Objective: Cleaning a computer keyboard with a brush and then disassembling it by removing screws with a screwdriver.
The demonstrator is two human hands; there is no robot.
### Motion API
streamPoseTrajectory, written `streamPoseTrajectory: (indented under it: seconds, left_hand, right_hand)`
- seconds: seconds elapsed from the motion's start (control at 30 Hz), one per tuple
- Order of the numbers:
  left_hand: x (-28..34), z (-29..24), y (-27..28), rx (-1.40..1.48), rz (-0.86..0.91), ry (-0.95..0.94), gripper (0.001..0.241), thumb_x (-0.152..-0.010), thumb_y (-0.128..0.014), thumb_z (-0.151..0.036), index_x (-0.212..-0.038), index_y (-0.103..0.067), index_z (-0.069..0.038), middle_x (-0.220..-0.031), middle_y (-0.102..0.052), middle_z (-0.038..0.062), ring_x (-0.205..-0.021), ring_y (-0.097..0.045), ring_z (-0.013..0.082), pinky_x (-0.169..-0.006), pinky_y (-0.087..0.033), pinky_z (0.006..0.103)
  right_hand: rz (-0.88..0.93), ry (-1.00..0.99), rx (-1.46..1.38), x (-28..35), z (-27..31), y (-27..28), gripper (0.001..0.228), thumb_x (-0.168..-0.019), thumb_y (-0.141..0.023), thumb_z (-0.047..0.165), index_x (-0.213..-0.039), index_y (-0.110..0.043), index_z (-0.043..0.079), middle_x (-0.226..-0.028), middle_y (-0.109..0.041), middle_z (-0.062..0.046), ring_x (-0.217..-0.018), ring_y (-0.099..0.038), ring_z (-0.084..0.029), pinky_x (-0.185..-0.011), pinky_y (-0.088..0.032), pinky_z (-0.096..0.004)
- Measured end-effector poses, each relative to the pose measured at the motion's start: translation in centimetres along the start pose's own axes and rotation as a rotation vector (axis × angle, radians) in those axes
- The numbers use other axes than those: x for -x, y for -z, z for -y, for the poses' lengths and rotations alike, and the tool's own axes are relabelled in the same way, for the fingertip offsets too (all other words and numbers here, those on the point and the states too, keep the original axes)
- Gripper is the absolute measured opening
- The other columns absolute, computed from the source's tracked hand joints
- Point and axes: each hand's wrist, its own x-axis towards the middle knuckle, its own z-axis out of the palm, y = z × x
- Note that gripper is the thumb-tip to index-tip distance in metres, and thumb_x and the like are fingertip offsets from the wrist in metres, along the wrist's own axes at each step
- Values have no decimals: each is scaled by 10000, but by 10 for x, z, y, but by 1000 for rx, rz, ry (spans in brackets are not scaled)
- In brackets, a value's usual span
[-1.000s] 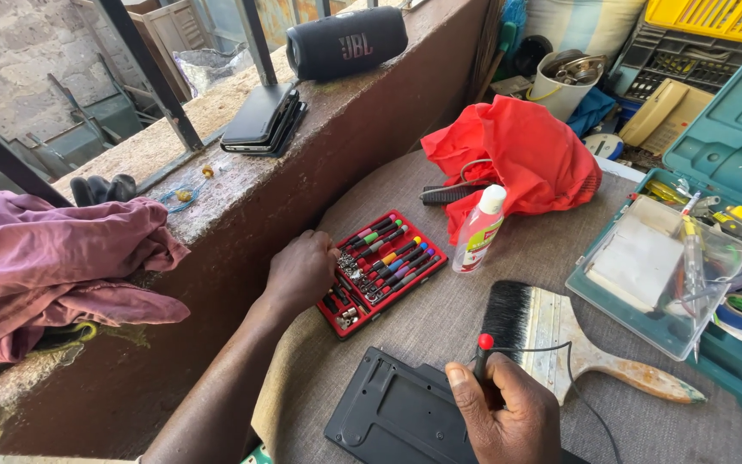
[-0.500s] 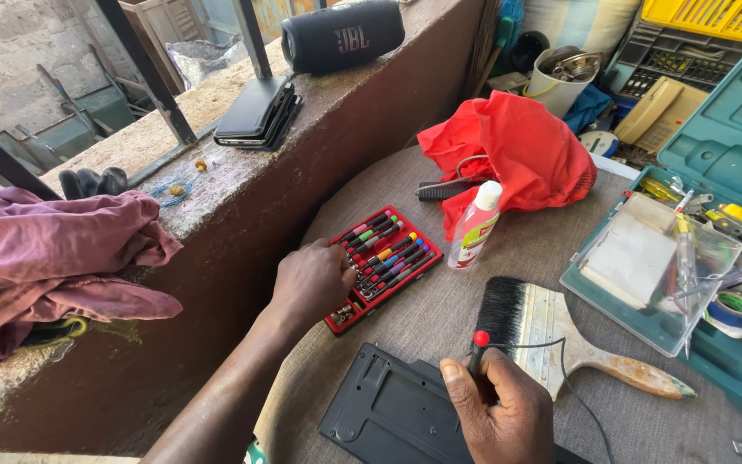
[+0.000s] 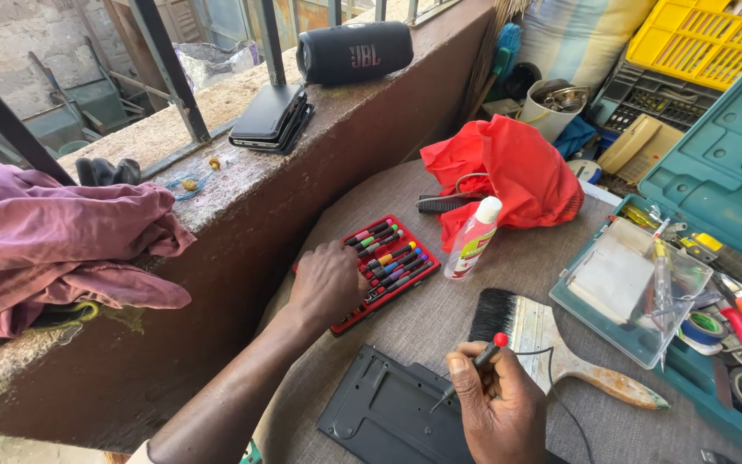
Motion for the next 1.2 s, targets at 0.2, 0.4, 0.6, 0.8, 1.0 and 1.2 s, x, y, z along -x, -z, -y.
streamPoseTrajectory:
  seconds: [0.2,0.4,0.6,0.8,1.0,1.2]
  left_hand:
    - [5,8,26,234,27,95,230,-1043,-449,-265,-920,-582,-123,-932,-632,85,-795,-608,278,-674,-492,469]
    - [12,6,28,579,-56,96,145,-1059,-449,-196,-954,-525,-131,-843,-666,91,-716,-564,265,-611,-411,466]
    - [7,5,19,703,-193,104,156,-952,-567,-75,-1096,-615,-112,-969,-734,88,-807,-669,240,-631,-500,424]
    - [38,5,76,938,-429,327,56,-958,-624,-141,-986,-662,-171,-815,-651,-31,-697,-538,101,-653,-460,320]
    - [86,19,60,1277,-696,240,120,-981,-688,-18,-1094,-650,-19,-846,-745,116,-734,-694,163,-679,-595,295]
    - [136,22,45,1467,-682,332,84,-991,-695,-23,-1019,-649,-87,-908,-736,99,-767,-724,155,-674,-607,280]
  right_hand:
    - [15,-36,68,1,8,-2,191,-931,-751,288,-965,-824,115,-735,-788,31,-632,-697,-43,-643,-584,-230]
    - [48,-38,34,2,4,-4,187,-939,-754,279,-938,-811,101,-696,-718,26,-599,-627,-51,-596,-554,-239]
    - [28,-318,-197,-5,-15,-10,379,-893,-770,214,-1235,-706,63,-959,-823,-108,-762,-763,-186,-573,-609,-348]
    - [217,-587,-350,-40,39,-18,314,-988,-670,250,-1127,-701,-30,-933,-713,-219,-721,-716,-316,-540,-496,-372]
    - [269,-501,-516,-112,-13,-100,459,-1008,-719,194,-1321,-579,-111,-1026,-689,-252,-867,-799,-375,-702,-692,-433]
    - [209,-517,-212,-141,18,-136,592,-904,-807,277,-1406,-530,129,-998,-742,-107,-538,-669,-156,-343,-410,-247]
